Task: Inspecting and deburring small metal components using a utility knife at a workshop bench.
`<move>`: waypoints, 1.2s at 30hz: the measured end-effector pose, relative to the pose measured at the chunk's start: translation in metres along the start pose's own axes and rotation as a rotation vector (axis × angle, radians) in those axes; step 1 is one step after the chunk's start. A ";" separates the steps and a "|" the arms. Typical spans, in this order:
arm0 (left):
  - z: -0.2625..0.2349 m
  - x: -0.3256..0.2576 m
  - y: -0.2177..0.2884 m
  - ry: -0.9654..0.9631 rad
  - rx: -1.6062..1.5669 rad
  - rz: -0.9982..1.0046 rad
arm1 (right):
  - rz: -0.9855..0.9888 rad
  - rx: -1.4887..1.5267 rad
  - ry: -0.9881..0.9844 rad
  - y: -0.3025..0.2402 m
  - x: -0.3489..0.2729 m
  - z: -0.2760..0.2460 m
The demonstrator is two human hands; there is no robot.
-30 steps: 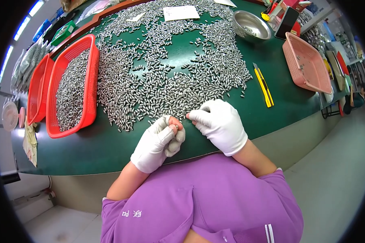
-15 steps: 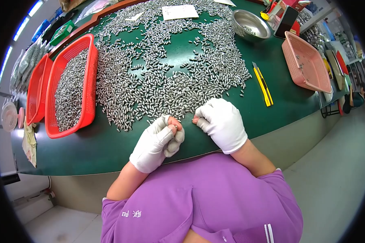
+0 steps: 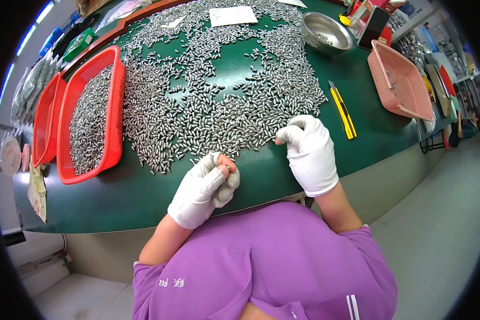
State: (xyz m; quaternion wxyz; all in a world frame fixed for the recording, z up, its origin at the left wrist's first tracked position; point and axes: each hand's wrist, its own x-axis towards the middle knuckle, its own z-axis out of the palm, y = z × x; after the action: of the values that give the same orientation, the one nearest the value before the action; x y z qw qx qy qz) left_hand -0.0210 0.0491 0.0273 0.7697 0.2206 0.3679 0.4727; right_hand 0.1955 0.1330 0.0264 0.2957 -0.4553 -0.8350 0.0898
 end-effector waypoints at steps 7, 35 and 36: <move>0.000 0.001 0.000 -0.011 0.014 0.005 | -0.087 0.077 -0.013 -0.008 0.000 0.002; -0.005 0.001 -0.002 -0.033 0.006 0.036 | -0.298 0.127 -0.019 -0.019 0.009 -0.015; -0.005 0.003 -0.003 -0.064 -0.007 0.037 | -0.274 0.065 -0.108 -0.014 0.003 -0.007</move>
State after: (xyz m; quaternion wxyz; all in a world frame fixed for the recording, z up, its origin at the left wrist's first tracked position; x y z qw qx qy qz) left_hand -0.0228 0.0503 0.0212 0.7729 0.2398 0.3373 0.4809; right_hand 0.1884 0.1261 0.0390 0.2742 -0.3216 -0.9008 0.1001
